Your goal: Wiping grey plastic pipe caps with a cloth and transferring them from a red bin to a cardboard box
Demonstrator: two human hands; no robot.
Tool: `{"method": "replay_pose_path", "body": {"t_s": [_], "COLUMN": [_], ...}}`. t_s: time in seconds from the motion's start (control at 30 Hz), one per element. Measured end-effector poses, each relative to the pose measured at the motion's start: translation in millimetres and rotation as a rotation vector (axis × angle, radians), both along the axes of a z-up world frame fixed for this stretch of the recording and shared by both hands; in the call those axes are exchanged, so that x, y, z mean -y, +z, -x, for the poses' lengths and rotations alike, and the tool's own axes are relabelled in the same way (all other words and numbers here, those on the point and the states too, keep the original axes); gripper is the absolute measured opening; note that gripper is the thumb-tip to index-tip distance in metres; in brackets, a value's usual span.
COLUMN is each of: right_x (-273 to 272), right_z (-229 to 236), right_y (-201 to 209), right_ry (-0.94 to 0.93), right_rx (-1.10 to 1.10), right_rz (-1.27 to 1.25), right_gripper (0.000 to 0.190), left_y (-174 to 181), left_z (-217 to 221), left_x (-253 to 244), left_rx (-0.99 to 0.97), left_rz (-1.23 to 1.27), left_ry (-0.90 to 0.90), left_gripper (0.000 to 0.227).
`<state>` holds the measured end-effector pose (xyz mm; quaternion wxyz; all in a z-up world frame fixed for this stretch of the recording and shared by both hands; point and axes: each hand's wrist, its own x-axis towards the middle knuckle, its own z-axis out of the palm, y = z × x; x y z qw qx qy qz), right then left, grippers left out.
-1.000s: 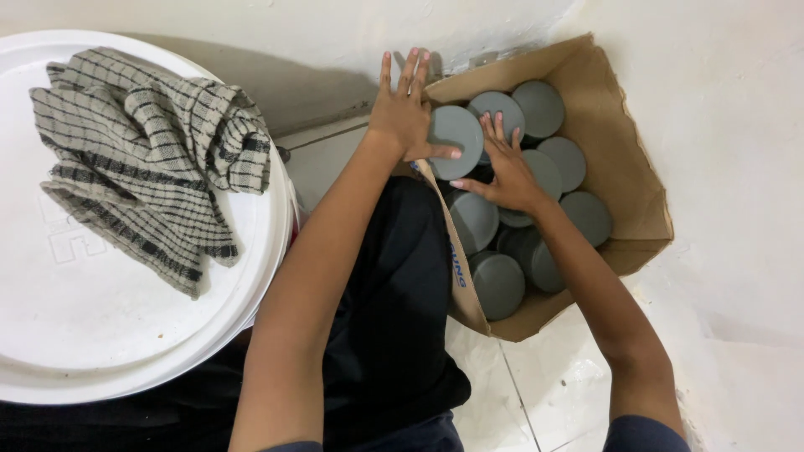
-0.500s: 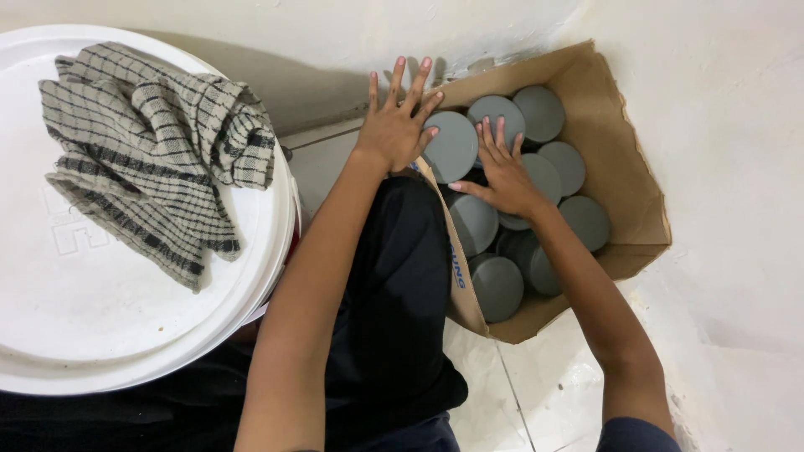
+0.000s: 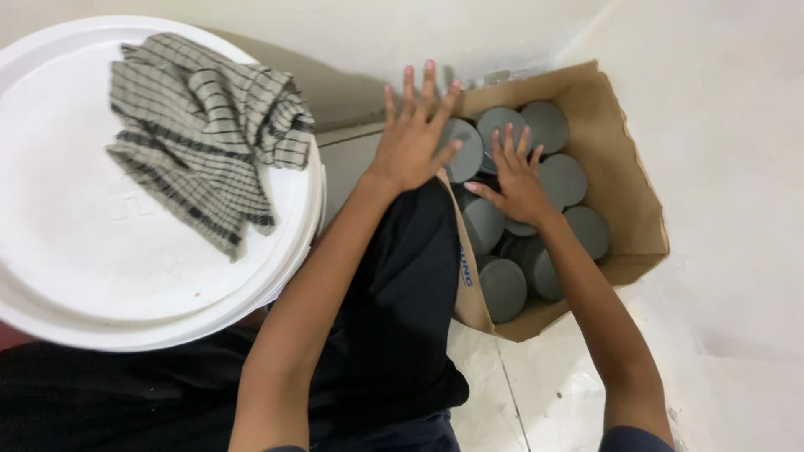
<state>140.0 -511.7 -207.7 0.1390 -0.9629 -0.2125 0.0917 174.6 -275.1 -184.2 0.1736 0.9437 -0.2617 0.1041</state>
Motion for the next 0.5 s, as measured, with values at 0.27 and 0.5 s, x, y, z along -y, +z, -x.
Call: {"method": "replay_pose_path", "body": {"t_s": [0.27, 0.5], "right_x": [-80, -225], "right_z": [47, 88], "right_y": [131, 226], "right_ry": [0.237, 0.678], "right_rx": [0.214, 0.383], "right_rz": [-0.443, -0.458], "right_gripper": [0.067, 0.069], "left_y": [140, 201], "left_z": [132, 235], "left_x": [-63, -190], "left_rx": [0.089, 0.119], "left_rz": [-0.165, -0.354], "left_ry": [-0.117, 0.1], "left_gripper": [0.087, 0.071]}}
